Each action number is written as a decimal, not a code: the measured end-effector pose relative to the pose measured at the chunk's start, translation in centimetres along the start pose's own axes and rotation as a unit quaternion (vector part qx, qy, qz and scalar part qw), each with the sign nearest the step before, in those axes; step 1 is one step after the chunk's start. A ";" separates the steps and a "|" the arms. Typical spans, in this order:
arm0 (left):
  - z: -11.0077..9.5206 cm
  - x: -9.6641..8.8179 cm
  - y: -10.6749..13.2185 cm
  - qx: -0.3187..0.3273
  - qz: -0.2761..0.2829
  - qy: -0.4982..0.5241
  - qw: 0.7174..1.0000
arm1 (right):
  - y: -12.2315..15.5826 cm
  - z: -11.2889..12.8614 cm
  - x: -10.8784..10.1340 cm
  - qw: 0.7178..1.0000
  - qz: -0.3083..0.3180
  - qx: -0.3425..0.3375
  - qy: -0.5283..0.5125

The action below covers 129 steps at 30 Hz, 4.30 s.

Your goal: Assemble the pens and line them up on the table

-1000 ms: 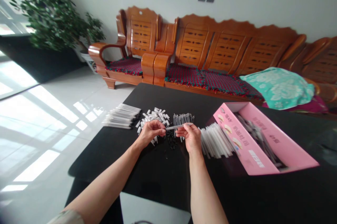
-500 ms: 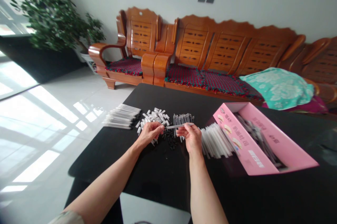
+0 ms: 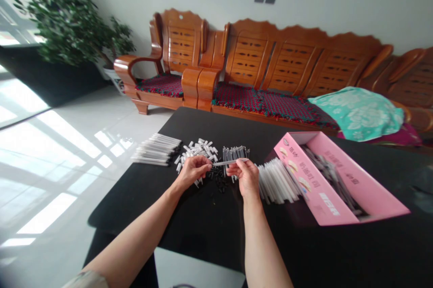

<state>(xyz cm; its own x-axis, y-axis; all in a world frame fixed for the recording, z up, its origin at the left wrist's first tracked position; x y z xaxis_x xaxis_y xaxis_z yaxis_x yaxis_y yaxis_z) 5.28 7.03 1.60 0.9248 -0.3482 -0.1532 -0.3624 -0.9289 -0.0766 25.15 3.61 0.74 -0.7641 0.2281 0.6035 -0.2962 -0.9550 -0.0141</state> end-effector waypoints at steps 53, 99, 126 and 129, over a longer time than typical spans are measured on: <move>-0.5 -0.3 0.0 0.048 -0.004 -0.062 0.997 | 0.0 0.1 0.0 1.000 -0.006 -0.003 -0.008; -1.3 -0.3 0.4 0.060 0.001 -0.160 0.985 | 0.0 0.2 0.0 1.000 -0.001 -0.003 -0.008; -0.7 0.0 0.3 0.059 0.017 -0.164 0.985 | 0.1 0.2 0.5 0.999 0.031 0.009 -0.022; -1.4 -1.4 0.2 0.069 -0.048 -0.148 0.985 | -0.2 0.5 0.0 0.998 0.022 0.004 -0.053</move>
<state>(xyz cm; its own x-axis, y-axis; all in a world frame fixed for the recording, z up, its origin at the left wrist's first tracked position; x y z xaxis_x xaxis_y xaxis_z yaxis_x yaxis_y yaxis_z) 4.07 7.11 3.14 0.8890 -0.1890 -0.4171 -0.3062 -0.9226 -0.2348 25.45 3.68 1.15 -0.7115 0.1655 0.6830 -0.2590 -0.9652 -0.0359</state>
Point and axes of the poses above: each hand's wrist, its own y-axis away from the middle knuckle, its own x-axis out of the palm, z = x × y, the point moved 7 cm from there along -y, towards the middle knuckle, and after that the axes turned 11 degrees about -y, right-handed, at the moved point
